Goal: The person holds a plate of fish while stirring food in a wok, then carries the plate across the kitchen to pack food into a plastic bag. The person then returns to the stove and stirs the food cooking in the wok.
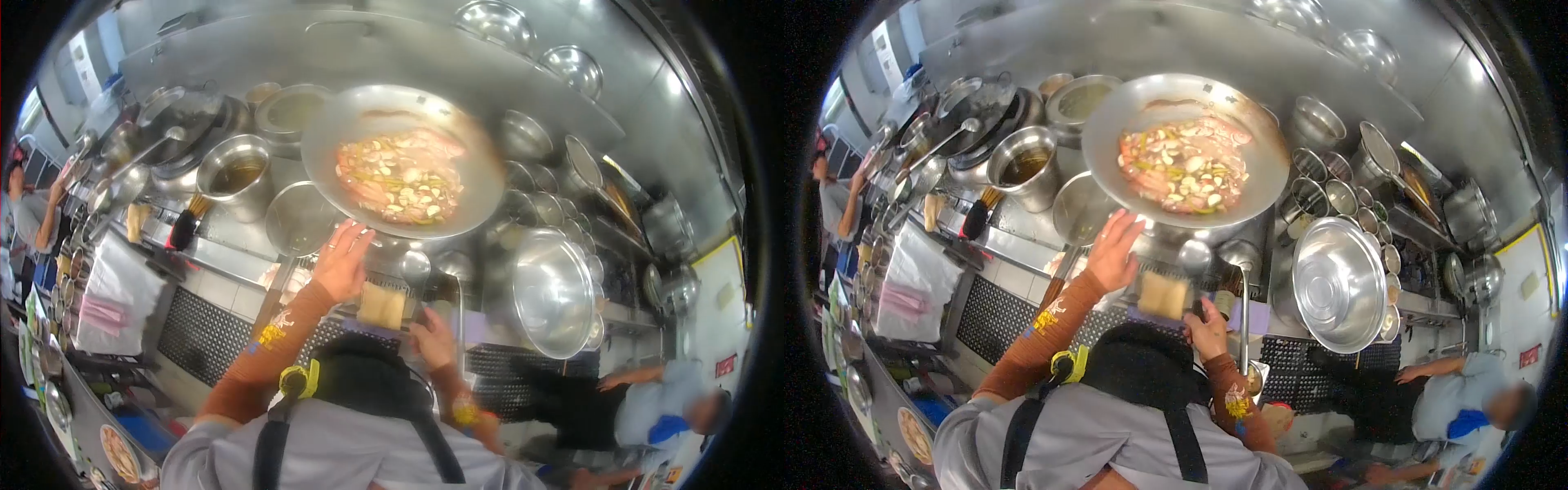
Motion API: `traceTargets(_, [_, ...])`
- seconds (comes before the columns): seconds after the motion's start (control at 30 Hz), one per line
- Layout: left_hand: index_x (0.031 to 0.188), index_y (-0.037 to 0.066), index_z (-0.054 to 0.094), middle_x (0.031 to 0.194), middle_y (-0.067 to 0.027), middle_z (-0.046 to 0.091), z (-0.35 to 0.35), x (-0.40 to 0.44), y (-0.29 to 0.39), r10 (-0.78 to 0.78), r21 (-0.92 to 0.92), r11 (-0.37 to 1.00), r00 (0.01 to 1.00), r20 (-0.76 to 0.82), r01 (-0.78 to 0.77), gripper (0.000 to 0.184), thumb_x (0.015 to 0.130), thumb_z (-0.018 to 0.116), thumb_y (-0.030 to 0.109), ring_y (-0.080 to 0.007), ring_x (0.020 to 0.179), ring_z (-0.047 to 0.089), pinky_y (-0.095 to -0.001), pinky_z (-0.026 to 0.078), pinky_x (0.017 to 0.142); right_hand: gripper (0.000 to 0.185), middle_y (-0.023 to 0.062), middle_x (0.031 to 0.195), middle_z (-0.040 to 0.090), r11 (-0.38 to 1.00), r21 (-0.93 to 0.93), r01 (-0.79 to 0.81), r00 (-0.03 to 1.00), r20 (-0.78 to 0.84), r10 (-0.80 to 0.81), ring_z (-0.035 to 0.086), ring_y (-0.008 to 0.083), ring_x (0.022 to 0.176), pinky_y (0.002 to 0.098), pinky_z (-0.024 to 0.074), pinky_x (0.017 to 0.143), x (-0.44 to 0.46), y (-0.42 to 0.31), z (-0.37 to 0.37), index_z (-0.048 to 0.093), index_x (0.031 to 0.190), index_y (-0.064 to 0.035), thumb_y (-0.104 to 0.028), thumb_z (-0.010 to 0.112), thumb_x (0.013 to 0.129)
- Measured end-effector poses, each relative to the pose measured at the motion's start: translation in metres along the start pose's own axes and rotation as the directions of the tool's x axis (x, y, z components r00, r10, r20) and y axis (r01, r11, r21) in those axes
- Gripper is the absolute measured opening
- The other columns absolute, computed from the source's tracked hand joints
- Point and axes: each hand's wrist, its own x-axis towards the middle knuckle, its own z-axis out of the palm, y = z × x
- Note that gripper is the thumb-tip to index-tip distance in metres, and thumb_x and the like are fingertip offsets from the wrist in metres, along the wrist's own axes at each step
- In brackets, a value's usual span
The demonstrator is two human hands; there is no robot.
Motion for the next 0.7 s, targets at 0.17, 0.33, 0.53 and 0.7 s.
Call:
traceTargets(0.17, [0.134, 0.004, 0.049, 0.137, -0.0172, 0.044, 0.003, 0.002, 0.002, 0.012, 0.03, 0.999, 1.0, 0.021, -0.012, 0.065, 0.07, 0.06, 0.003, -0.0402, 0.134, 0.036, -0.0496, 0.037, 0.106, 0.068, 0.0087, 0.085, 0.061, 0.998, 0.049, 0.048, 0.999, 0.003, -0.048, 0.056, 0.0138, 0.06, 0.0282, 0.0446, 0.047, 0.024, 0.022, -0.004, 0.034, 0.145, 0.0015, -0.012, 0.065, 0.085])
traceTargets(0.33, [0.134, 0.003, 0.048, 0.137, -0.0185, 0.044, 0.01, 0.004, 0.005, -0.001, 0.028, 1.0, 1.0, 0.027, 0.0, 0.065, 0.07, 0.06, 0.001, -0.0423, 0.134, 0.035, -0.0503, 0.033, 0.11, 0.066, 0.0229, 0.113, 0.061, 0.825, -0.474, 0.309, 0.932, -0.025, -0.363, 0.06, 0.0346, 0.103, 0.0441, 0.0503, 0.08, 0.041, 0.037, -0.025, 0.039, 0.142, -0.0001, -0.016, 0.062, 0.083])
traceTargets(0.53, [0.134, 0.001, 0.048, 0.137, -0.0201, 0.044, 0.011, 0.008, 0.006, 0.021, 0.031, 0.999, 0.999, 0.033, -0.022, 0.065, 0.071, 0.061, 0.0, -0.0445, 0.133, 0.035, -0.0511, 0.031, 0.111, 0.057, 0.0234, 0.122, 0.055, 0.447, -0.87, 0.208, 0.881, -0.031, -0.471, 0.06, 0.0427, 0.101, 0.0497, 0.0503, 0.085, 0.01, 0.0, -0.039, 0.051, 0.136, -0.0119, -0.012, 0.059, 0.079])
traceTargets(0.7, [0.134, 0.002, 0.047, 0.138, -0.02, 0.043, 0.012, 0.007, 0.005, 0.024, 0.035, 0.999, 1.0, 0.011, -0.025, 0.064, 0.072, 0.06, 0.0, -0.0442, 0.133, 0.035, -0.0503, 0.032, 0.111, 0.053, 0.0222, 0.118, 0.058, 0.286, -0.946, 0.153, 0.928, 0.038, -0.371, 0.063, 0.0406, 0.096, 0.05, 0.0507, 0.083, 0.009, -0.021, -0.019, 0.054, 0.133, -0.0131, -0.016, 0.057, 0.08])
